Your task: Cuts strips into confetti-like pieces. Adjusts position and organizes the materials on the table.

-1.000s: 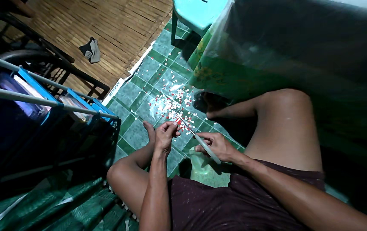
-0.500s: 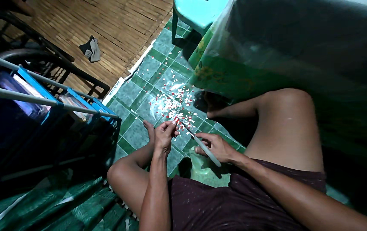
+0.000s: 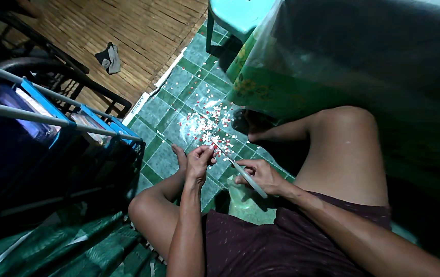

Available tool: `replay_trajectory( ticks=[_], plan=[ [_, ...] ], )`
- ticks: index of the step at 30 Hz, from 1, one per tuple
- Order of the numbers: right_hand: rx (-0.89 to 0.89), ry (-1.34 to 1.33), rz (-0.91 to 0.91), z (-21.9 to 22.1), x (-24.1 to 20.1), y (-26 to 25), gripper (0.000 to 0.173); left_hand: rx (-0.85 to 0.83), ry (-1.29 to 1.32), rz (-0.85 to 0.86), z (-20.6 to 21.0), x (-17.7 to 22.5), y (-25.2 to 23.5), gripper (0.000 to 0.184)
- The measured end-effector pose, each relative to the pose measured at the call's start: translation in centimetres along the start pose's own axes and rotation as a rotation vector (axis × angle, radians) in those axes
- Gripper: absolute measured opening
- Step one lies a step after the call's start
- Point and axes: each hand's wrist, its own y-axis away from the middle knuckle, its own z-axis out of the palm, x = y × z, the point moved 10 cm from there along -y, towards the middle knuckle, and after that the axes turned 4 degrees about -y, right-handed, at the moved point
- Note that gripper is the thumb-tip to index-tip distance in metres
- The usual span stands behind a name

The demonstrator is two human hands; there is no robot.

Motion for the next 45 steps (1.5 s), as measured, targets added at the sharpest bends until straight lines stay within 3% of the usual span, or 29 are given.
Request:
replay_trajectory(
  ticks=[7, 12, 14, 17, 19, 28, 35, 45],
  plan=[
    [0.007, -0.015, 0.072, 0.2, 0.6, -0.1, 0.062, 0.035, -0.005, 0.002, -0.4, -0.2, -0.1, 0.012],
    [-0.016, 0.027, 0.084, 0.5, 1.2, -0.3, 0.068, 0.158, -0.081, -0.062, -1.5, -0.5, -0.1, 0.022],
    [-0.002, 0.066, 0.094, 0.4, 1.4, -0.4, 0.069, 0.231, -0.367, -0.019, -2.4, 0.3, 0.0, 0.026],
    [0.025, 0.169, 0.152, -0.1, 2.2, -0.5, 0.068, 0.410, -1.067, 0.148, -2.9, 2.7, 0.8, 0.031],
    [0.024, 0.199, 0.181, -0.2, 2.5, -0.6, 0.068, 0.447, -1.193, 0.196, -2.7, 3.3, 0.9, 0.034],
    [-0.013, 0.199, 0.141, 0.2, 1.9, -0.5, 0.069, 0.305, -0.577, 0.109, -3.3, 1.7, 0.0, 0.012],
    [-0.050, 0.159, 0.112, 0.7, 1.5, -0.5, 0.069, 0.208, -0.252, 0.057, -2.2, 0.7, -0.2, 0.012],
    [-0.068, 0.079, 0.061, 1.0, 1.6, -0.6, 0.067, 0.116, -0.092, -0.014, -1.5, -0.1, -0.3, 0.013]
  ],
)
